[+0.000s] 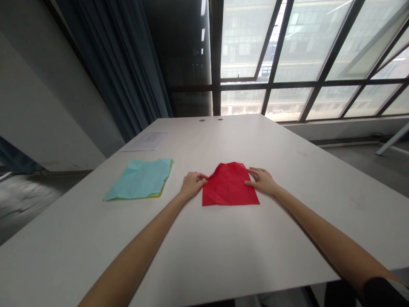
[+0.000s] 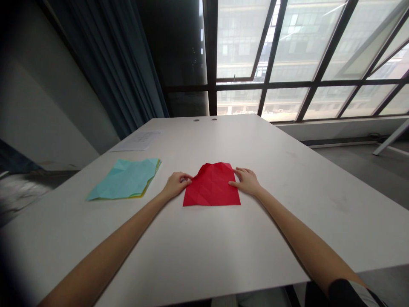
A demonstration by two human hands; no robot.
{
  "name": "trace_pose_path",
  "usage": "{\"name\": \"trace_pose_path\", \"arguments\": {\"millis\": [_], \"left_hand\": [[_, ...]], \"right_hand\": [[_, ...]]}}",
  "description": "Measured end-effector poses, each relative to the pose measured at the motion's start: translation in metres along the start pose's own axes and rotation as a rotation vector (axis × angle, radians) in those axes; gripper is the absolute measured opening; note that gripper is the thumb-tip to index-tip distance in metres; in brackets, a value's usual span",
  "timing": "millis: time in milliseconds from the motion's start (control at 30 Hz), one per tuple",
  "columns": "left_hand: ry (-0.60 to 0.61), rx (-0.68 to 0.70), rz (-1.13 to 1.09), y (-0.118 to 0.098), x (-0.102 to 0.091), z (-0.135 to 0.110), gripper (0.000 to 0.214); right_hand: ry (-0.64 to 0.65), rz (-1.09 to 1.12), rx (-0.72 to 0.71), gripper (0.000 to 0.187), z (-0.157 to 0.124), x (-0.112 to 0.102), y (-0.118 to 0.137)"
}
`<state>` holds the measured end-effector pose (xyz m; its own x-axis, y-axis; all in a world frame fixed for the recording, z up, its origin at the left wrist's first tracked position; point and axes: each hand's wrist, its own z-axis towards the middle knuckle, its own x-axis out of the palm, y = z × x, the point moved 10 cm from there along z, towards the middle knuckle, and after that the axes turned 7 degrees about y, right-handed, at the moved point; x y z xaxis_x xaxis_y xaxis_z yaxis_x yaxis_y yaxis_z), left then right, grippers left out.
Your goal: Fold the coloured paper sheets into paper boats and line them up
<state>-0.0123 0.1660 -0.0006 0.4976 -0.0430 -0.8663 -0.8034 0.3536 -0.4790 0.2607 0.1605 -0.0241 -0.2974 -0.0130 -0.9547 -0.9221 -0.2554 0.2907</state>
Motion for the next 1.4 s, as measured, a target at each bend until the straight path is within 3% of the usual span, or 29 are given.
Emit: {"name": "trace_pose_path", "arguments": {"millis": [300,500,667,833,1067,1167,1267,1400], "left_hand": [[-0.053,-0.02,-0.165,0.011,0.0,0.001,0.022],[-0.033,0.054,-0.149,0.001,-0.002,-0.002,0.02],[-0.027,0.084,-0.062,-0.007,-0.004,-0.004,0.02],[0.019,0.092,0.021,-0.012,0.0,-0.006,0.022],[0.005,0.094,0.154,-0.016,0.003,-0.008,0.032],[-0.018,0.098,0.194,-0.028,0.0,-0.011,0.027],[-0.033,0.127,0.259,-0.054,-0.004,-0.016,0.024],[0.075,0.259,0.357,-0.097,0.007,-0.026,0.025]], "right_hand": [[-0.058,0.098,0.046,0.067,0.0,-0.006,-0.006],[-0.031,0.22,-0.011,0.034,0.0,-0.007,-0.002],[-0.055,0.289,-0.023,0.025,-0.002,-0.007,-0.001],[-0.044,0.305,-0.062,0.025,-0.003,-0.01,0.006],[-0.043,0.263,-0.212,0.04,-0.006,-0.014,0.018],[-0.066,0.187,-0.221,0.041,-0.008,-0.024,0.026],[-0.102,0.157,-0.271,0.037,-0.014,-0.04,0.044],[-0.046,0.179,-0.345,0.033,-0.023,-0.044,0.072]]}}
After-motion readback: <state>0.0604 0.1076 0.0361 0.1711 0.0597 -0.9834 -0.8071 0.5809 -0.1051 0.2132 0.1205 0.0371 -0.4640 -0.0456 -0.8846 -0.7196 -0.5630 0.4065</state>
